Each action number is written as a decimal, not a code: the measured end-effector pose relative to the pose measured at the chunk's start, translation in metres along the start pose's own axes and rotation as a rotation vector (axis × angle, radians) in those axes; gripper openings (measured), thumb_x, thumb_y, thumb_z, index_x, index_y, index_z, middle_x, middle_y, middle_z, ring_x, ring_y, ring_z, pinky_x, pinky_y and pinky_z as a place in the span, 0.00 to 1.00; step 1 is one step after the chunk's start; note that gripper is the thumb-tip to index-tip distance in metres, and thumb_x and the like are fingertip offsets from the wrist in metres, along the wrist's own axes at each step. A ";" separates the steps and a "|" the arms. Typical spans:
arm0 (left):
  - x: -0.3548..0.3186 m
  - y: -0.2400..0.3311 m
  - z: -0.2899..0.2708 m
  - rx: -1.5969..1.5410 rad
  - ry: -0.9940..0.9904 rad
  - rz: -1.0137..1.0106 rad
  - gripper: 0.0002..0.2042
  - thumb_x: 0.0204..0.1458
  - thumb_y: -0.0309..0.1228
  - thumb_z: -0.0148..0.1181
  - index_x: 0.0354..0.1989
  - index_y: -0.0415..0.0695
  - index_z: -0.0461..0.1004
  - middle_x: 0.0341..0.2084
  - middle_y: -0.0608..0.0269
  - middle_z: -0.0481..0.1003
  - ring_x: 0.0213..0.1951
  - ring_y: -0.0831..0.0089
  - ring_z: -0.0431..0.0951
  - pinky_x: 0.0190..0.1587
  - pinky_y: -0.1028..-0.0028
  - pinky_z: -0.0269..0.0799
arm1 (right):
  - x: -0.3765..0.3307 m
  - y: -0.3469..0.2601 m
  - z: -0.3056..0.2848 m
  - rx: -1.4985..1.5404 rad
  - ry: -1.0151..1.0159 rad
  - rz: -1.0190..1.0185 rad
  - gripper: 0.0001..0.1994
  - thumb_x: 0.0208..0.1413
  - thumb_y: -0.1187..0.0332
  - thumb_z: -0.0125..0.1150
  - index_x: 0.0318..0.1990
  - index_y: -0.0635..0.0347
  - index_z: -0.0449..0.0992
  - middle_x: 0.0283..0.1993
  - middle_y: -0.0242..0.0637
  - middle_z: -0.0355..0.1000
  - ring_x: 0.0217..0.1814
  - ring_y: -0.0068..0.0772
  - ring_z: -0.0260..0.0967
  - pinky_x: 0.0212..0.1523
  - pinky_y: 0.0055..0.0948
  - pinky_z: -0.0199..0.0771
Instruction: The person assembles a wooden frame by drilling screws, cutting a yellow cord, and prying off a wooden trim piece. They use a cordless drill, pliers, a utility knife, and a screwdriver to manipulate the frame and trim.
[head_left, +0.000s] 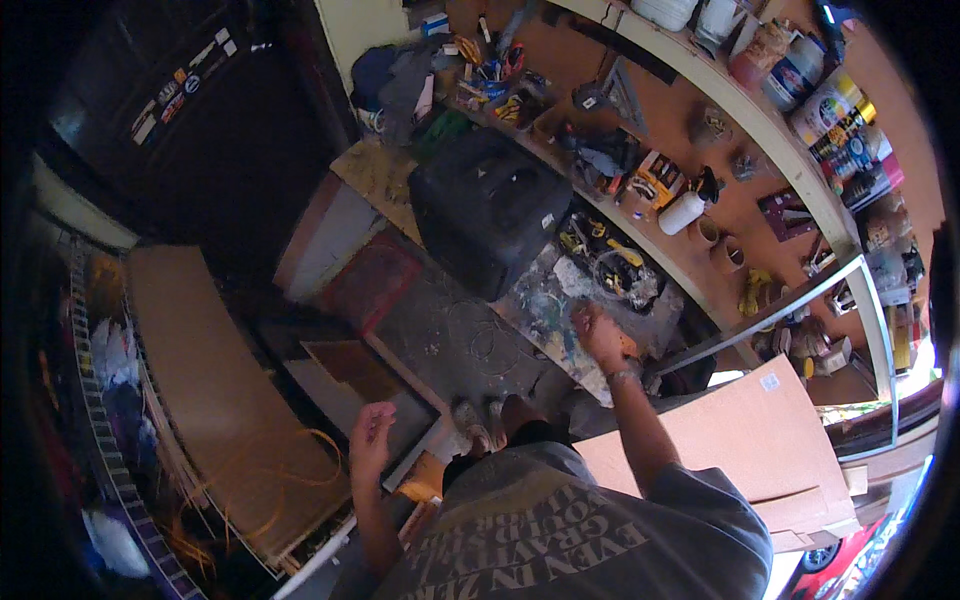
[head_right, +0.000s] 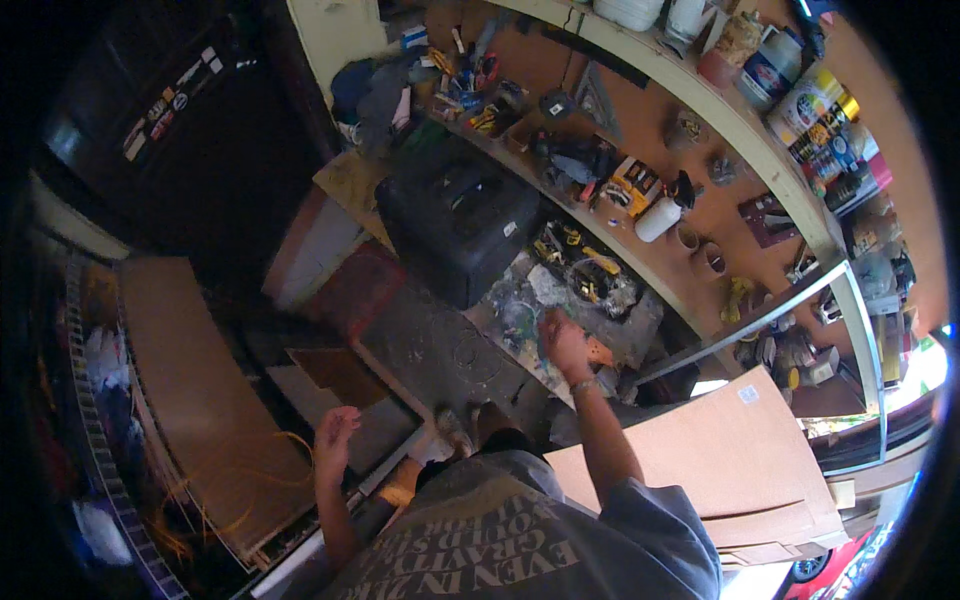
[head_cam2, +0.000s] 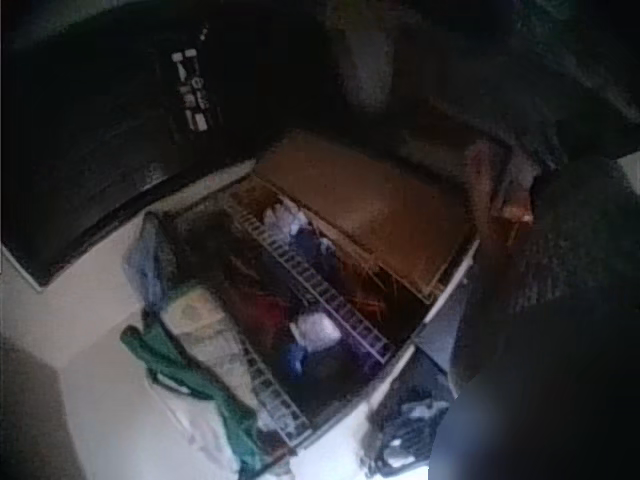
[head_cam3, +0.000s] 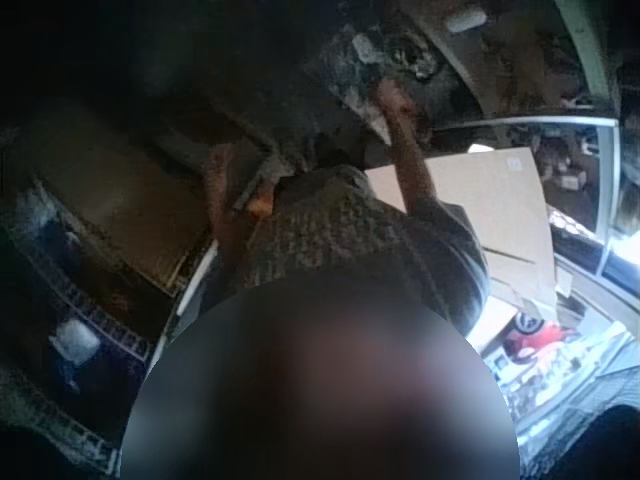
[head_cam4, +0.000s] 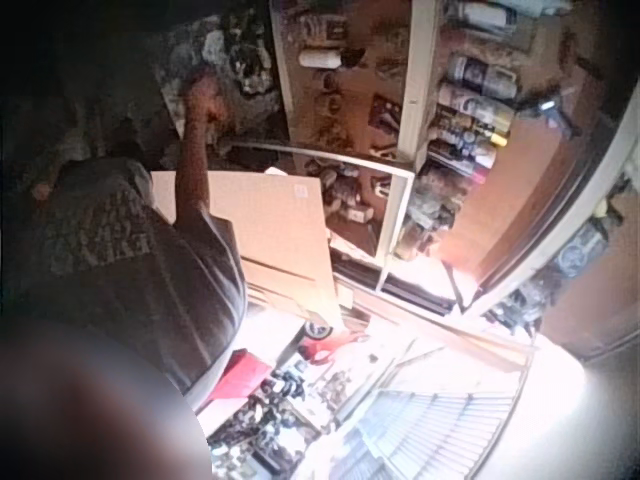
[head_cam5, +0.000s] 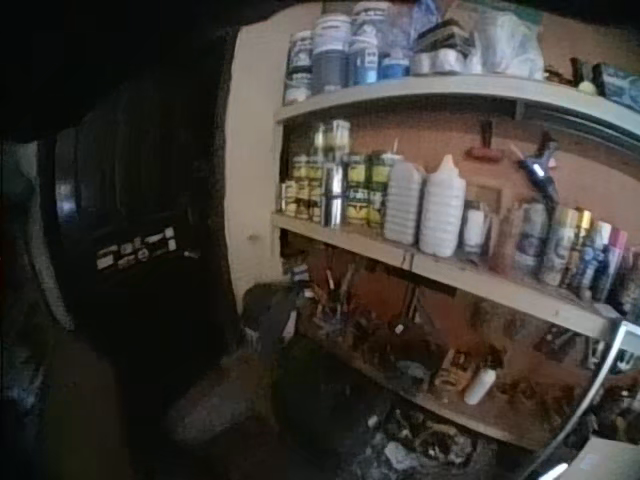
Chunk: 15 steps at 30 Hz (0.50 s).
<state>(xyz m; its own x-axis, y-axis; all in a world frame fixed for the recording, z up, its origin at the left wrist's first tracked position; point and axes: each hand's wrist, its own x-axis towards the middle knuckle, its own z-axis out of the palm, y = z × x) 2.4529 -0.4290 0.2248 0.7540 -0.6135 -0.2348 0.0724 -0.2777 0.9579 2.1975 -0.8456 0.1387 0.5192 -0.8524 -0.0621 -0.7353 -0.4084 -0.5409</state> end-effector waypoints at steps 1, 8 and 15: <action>0.015 0.003 -0.008 0.030 -0.032 -0.035 0.10 0.67 0.32 0.56 0.49 0.40 0.75 0.43 0.60 0.80 0.46 0.71 0.79 0.53 0.70 0.73 | 0.034 -0.013 -0.018 -0.013 0.043 0.000 0.19 0.60 0.59 0.62 0.55 0.57 0.74 0.41 0.53 0.78 0.46 0.61 0.76 0.44 0.53 0.76; 0.076 0.007 0.000 -0.022 0.036 -0.227 0.11 0.66 0.37 0.57 0.46 0.42 0.77 0.42 0.61 0.80 0.44 0.72 0.78 0.51 0.70 0.72 | 0.252 -0.047 -0.105 -0.234 0.505 -0.301 0.19 0.62 0.64 0.59 0.59 0.57 0.70 0.52 0.52 0.74 0.51 0.59 0.74 0.48 0.52 0.75; 0.151 0.045 0.053 -0.030 -0.085 -0.264 0.12 0.66 0.38 0.56 0.47 0.42 0.77 0.44 0.62 0.79 0.44 0.70 0.80 0.50 0.68 0.73 | 0.413 -0.009 -0.084 -0.699 0.393 -0.378 0.21 0.57 0.67 0.57 0.59 0.55 0.72 0.49 0.51 0.76 0.54 0.54 0.75 0.54 0.50 0.77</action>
<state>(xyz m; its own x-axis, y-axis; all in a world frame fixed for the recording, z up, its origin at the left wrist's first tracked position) 2.5349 -0.5732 0.2233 0.6489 -0.5829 -0.4890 0.2794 -0.4152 0.8657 2.3818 -1.2215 0.1880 0.6888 -0.6179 0.3791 -0.7094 -0.6822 0.1771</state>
